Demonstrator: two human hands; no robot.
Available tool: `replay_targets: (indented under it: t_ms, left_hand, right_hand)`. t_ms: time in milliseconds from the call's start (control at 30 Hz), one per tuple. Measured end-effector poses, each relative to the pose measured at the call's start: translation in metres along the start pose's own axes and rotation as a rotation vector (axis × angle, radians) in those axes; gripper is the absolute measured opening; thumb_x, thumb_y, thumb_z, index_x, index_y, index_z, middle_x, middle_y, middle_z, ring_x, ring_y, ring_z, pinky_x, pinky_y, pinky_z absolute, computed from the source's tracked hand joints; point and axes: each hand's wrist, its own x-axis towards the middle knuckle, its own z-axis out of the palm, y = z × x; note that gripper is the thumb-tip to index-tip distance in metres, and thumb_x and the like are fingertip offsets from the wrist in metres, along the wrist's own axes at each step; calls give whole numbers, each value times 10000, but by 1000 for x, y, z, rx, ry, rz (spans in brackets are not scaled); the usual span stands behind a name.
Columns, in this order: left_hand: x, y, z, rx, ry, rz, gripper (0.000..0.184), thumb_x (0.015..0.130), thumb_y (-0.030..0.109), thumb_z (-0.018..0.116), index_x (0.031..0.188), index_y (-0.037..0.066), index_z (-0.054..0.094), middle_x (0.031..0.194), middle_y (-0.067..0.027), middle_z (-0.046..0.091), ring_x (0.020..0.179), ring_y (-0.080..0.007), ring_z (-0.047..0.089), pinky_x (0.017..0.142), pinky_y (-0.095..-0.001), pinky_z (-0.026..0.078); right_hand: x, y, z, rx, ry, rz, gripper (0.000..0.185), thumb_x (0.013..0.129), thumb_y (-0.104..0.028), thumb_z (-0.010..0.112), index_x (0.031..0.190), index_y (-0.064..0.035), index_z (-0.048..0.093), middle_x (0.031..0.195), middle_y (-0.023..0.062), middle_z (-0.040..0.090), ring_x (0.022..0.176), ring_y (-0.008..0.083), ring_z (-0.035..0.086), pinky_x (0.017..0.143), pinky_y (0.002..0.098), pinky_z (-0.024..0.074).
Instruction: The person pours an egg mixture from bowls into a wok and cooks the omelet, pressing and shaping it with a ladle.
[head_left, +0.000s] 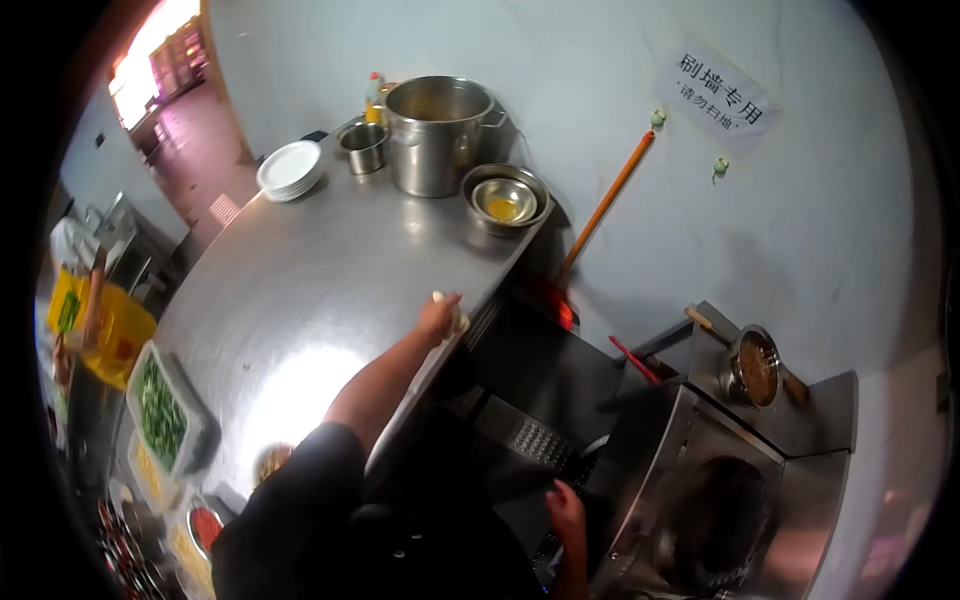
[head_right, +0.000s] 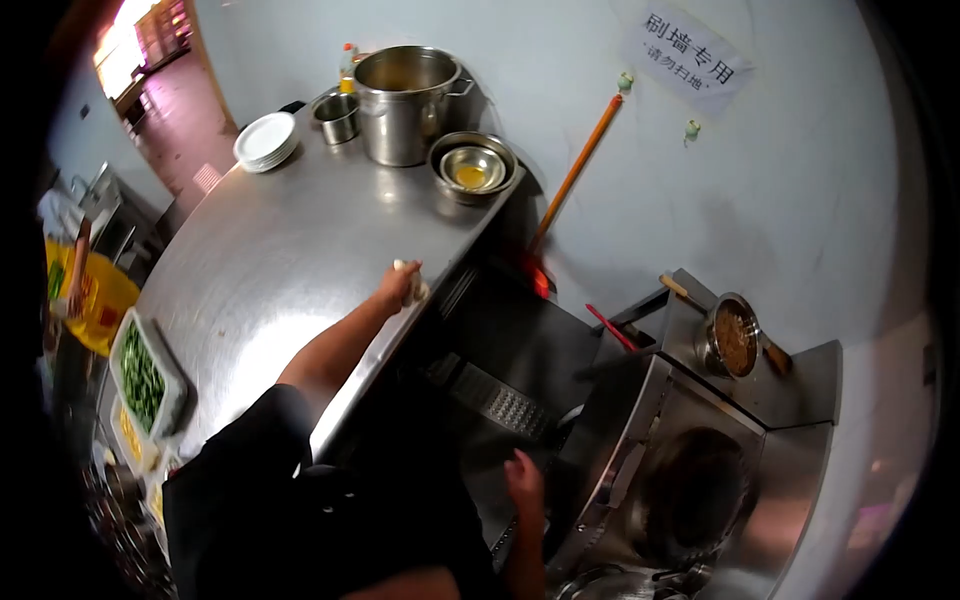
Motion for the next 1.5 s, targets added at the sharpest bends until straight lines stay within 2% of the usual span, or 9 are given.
replay_targets:
  t_ms: [167, 233, 267, 367, 667, 1000, 1133, 1233, 1500]
  left_hand:
    - [131, 76, 70, 21, 163, 27, 591, 773, 428, 760, 1043, -73, 604, 929, -166, 642, 778, -268, 630, 655, -410, 514]
    - [145, 112, 96, 10, 251, -31, 633, 783, 423, 751, 1009, -151, 607, 910, -187, 633, 769, -270, 624, 654, -407, 504]
    - [195, 93, 98, -55, 242, -24, 598, 772, 477, 761, 1053, -30, 614, 981, -180, 632, 739, -287, 644, 631, -441, 548]
    - [271, 63, 104, -163, 182, -95, 517, 809, 358, 716, 1084, -62, 599, 1010, -208, 620, 801, -298, 636, 649, -478, 562]
    - [166, 86, 122, -13, 287, 175, 354, 776, 187, 622, 969, -109, 643, 906, -213, 685, 818, -271, 667, 719, -386, 515]
    - [-65, 32, 116, 401, 84, 28, 310, 769, 156, 634, 982, -68, 652, 838, -133, 682, 749, -226, 664, 681, -372, 529]
    - [-172, -25, 132, 526, 54, -93, 428, 738, 286, 649, 988, -62, 653, 911, -243, 695, 903, -358, 687, 821, -432, 515]
    - [-240, -73, 136, 491, -30, -86, 450, 739, 267, 657, 1045, -63, 630, 950, -239, 695, 918, -360, 684, 829, -420, 513]
    - [-378, -105, 142, 611, -225, -66, 459, 755, 311, 665, 1080, -12, 631, 987, -224, 693, 957, -354, 675, 857, -422, 508]
  right_hand:
    - [-56, 105, 11, -401, 67, 182, 449, 828, -339, 687, 1150, -32, 628, 854, 181, 680, 825, 317, 679, 745, 405, 532]
    - [-83, 43, 7, -368, -46, 592, 431, 856, -356, 618, 1154, -45, 647, 1030, 231, 677, 994, 394, 647, 866, 470, 510]
    - [-93, 42, 14, -304, -23, 679, 426, 853, -363, 620, 1130, -41, 659, 1025, 229, 679, 995, 396, 645, 866, 469, 510]
    - [-109, 57, 29, -261, 6, 727, 421, 847, -370, 626, 1099, -36, 674, 1009, 223, 684, 989, 392, 647, 857, 462, 513]
    - [-30, 42, 17, -321, -7, 491, 446, 836, -341, 682, 1166, -47, 626, 879, 181, 689, 851, 328, 681, 768, 421, 533]
    - [175, -162, -43, 242, 362, -251, 352, 955, -135, 612, 1269, 15, 560, 1067, 74, 652, 867, 100, 620, 765, 235, 519]
    - [183, -164, -60, -392, 425, -143, 457, 894, -130, 597, 1307, 39, 503, 1194, 222, 602, 1022, 387, 618, 896, 437, 504]
    - [150, -132, -72, -520, 337, -70, 452, 901, -111, 535, 1319, 51, 481, 1233, 262, 560, 1172, 419, 523, 963, 468, 444]
    - [50, -28, -101, -866, 213, 226, 447, 926, -80, 485, 1338, 89, 449, 1310, 274, 491, 919, 372, 681, 753, 442, 577]
